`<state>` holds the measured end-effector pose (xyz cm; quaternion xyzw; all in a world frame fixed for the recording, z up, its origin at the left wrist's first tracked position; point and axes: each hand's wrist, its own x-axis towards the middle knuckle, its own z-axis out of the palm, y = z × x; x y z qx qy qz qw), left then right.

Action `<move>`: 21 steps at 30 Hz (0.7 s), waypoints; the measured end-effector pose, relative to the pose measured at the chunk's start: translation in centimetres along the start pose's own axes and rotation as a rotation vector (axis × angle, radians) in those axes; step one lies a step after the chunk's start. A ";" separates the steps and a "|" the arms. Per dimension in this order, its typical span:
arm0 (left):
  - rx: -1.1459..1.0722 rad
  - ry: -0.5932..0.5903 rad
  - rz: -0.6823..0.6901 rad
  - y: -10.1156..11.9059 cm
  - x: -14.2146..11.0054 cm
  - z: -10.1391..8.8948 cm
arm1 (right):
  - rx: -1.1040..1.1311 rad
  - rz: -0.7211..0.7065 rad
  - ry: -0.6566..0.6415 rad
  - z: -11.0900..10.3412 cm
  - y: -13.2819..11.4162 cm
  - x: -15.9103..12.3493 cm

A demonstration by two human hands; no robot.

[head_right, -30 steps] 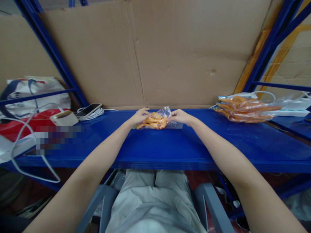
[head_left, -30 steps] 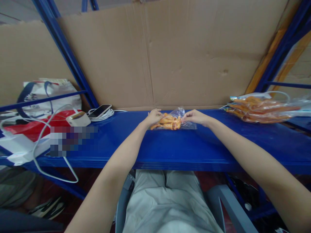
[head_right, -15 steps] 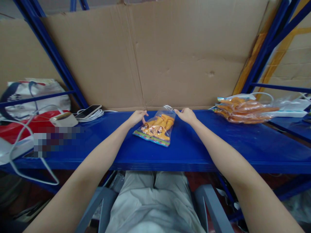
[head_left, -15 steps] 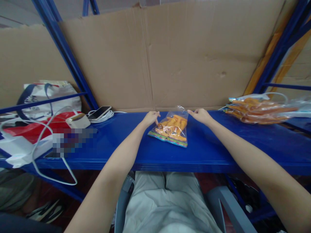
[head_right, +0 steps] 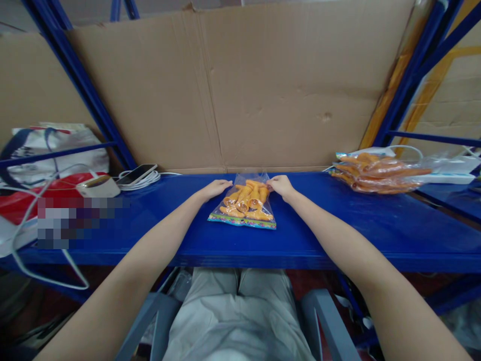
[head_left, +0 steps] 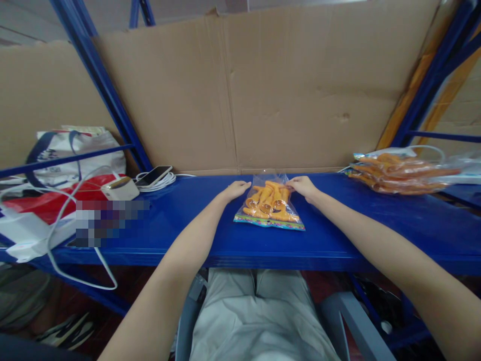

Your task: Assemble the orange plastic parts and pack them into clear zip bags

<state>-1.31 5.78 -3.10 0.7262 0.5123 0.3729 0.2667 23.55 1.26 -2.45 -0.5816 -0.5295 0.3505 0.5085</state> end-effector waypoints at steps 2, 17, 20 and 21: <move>-0.043 -0.011 -0.060 0.4 -0.2 0.0 | 0.033 0.028 0.003 0.1 -0.4 -0.4; -0.076 0.136 -0.138 1.0 0.2 -0.1 | 0.176 0.157 -0.150 0.6 -2.2 -2.3; -0.259 0.169 -0.234 1.8 -0.1 -0.3 | 0.158 0.183 -0.136 0.4 -2.2 -2.2; -0.332 0.153 -0.272 2.0 -0.2 -0.3 | 0.159 0.187 -0.133 0.3 -2.2 -2.2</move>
